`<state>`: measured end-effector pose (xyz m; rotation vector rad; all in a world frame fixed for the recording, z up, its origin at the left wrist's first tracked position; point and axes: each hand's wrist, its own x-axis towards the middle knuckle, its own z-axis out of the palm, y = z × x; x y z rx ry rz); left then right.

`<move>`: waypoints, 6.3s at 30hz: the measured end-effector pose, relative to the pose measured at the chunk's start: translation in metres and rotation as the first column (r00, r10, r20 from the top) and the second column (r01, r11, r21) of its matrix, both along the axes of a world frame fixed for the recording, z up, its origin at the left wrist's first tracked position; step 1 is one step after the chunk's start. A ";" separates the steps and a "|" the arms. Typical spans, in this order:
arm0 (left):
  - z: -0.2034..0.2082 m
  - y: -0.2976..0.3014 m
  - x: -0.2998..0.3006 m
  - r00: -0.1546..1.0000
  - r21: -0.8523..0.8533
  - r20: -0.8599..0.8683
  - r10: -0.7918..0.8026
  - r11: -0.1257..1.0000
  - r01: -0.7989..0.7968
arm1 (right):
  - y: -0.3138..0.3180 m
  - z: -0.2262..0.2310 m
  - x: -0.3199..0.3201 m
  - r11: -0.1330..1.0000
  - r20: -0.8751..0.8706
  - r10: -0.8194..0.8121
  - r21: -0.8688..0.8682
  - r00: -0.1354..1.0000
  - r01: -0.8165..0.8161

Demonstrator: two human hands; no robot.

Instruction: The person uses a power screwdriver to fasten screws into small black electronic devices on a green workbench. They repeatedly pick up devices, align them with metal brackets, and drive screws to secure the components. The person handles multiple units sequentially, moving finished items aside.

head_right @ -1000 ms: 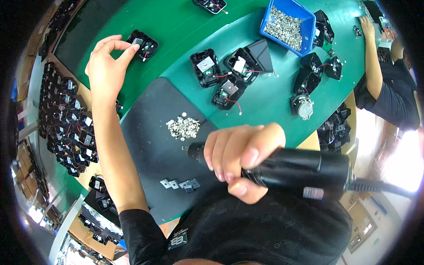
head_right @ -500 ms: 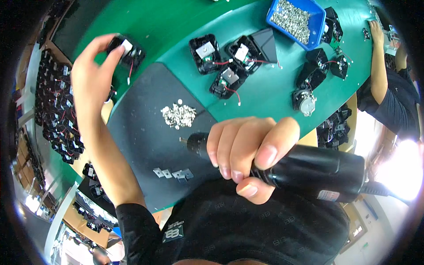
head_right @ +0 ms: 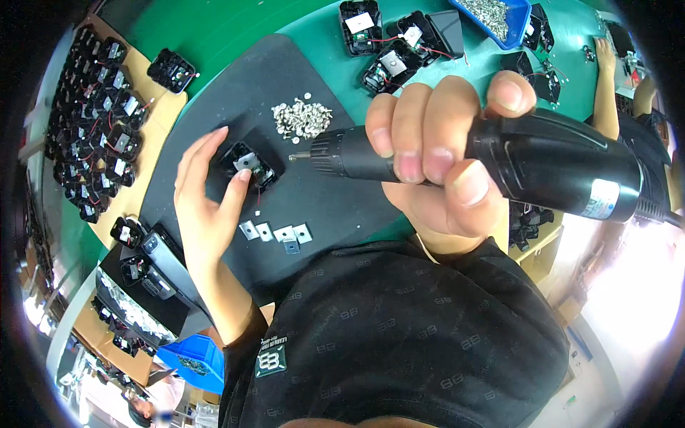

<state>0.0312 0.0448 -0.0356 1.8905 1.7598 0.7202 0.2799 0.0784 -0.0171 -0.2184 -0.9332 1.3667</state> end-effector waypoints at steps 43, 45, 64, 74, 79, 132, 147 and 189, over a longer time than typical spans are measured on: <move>-0.006 -0.024 -0.015 0.959 0.250 0.084 -0.270 0.938 0.242 | -0.003 0.014 -0.018 0.945 0.067 0.305 0.104 0.950 -0.310; -0.004 -0.022 -0.019 0.980 0.152 0.041 -0.194 0.971 0.186 | -0.007 0.016 -0.022 0.966 0.125 0.242 0.061 0.962 -0.251; -0.032 -0.021 0.003 0.995 0.070 0.000 -0.104 0.992 0.104 | 0.006 -0.015 -0.058 0.992 0.322 0.072 0.072 0.944 -0.100; -0.041 -0.021 0.006 0.996 0.159 -0.010 -0.089 0.983 0.090 | 0.001 -0.012 -0.069 0.990 0.372 0.052 0.105 0.927 -0.097; -0.044 -0.018 0.006 0.996 0.197 0.000 -0.093 0.976 0.091 | 0.001 -0.005 -0.070 0.967 0.426 0.047 0.206 0.904 -0.148; 0.001 -0.047 0.033 0.894 -0.214 -0.090 -0.438 0.886 0.412 | 0.012 -0.011 -0.005 0.963 0.333 -0.270 0.103 0.903 0.250; -0.005 0.013 0.030 0.945 -0.109 -0.199 -0.260 0.964 0.242 | 0.006 -0.014 0.011 0.975 0.275 -0.224 0.078 0.935 0.210; 0.002 0.004 -0.016 0.988 -0.011 -0.111 0.104 0.994 -0.106 | -0.006 -0.004 0.010 0.977 0.241 -0.204 -0.014 0.949 0.214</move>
